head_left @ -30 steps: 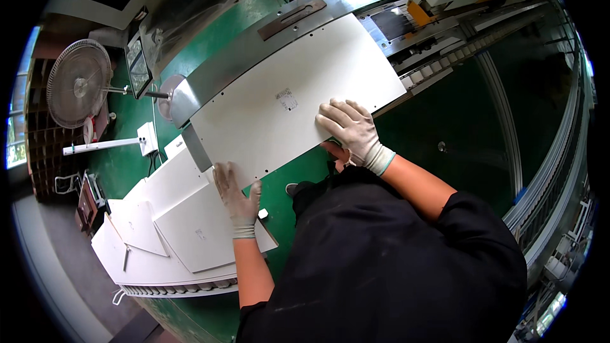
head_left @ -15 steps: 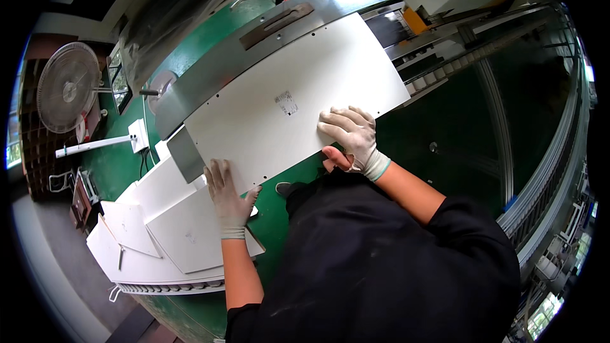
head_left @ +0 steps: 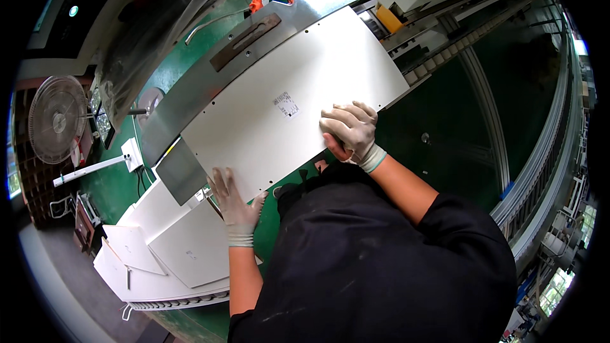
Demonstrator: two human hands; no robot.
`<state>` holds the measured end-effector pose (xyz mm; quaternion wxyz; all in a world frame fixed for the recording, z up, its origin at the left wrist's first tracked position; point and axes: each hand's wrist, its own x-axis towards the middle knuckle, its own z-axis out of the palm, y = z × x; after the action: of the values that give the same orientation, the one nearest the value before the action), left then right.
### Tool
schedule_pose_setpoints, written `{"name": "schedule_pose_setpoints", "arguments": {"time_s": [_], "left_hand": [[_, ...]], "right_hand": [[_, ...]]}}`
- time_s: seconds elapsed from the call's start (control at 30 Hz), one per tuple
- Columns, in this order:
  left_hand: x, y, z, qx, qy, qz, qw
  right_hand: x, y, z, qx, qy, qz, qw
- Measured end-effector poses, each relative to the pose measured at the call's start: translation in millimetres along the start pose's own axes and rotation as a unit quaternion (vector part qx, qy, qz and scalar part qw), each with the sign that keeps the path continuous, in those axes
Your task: The person, wearing gloves, picks up white rectangular panels from a stack and feeds them one at a time into an automated edge-banding or processing machine. The person aligns each panel with the machine's conveyor, presses a button on a control unit, and ensures the panel is correctly pulled into the machine.
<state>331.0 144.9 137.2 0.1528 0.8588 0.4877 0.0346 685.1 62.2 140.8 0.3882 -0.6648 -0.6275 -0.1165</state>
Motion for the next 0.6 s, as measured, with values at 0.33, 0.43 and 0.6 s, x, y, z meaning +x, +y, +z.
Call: {"name": "schedule_pose_setpoints", "arguments": {"time_s": [0.33,0.43,0.6], "left_hand": [[0.2,-3.0,2.5,-0.005,0.003,0.018,1.000],[-0.3,-3.6,3.1,-0.003,0.003,0.017,1.000],[0.0,-0.2,-0.9,0.013,-0.004,0.020,1.000]], "right_hand": [[-2.3,4.7,3.7,0.002,-0.022,-0.009,1.000],[-4.4,5.5,5.9,-0.005,-0.022,-0.006,1.000],[-8.6,6.9,8.0,-0.011,-0.017,0.001,1.000]]}}
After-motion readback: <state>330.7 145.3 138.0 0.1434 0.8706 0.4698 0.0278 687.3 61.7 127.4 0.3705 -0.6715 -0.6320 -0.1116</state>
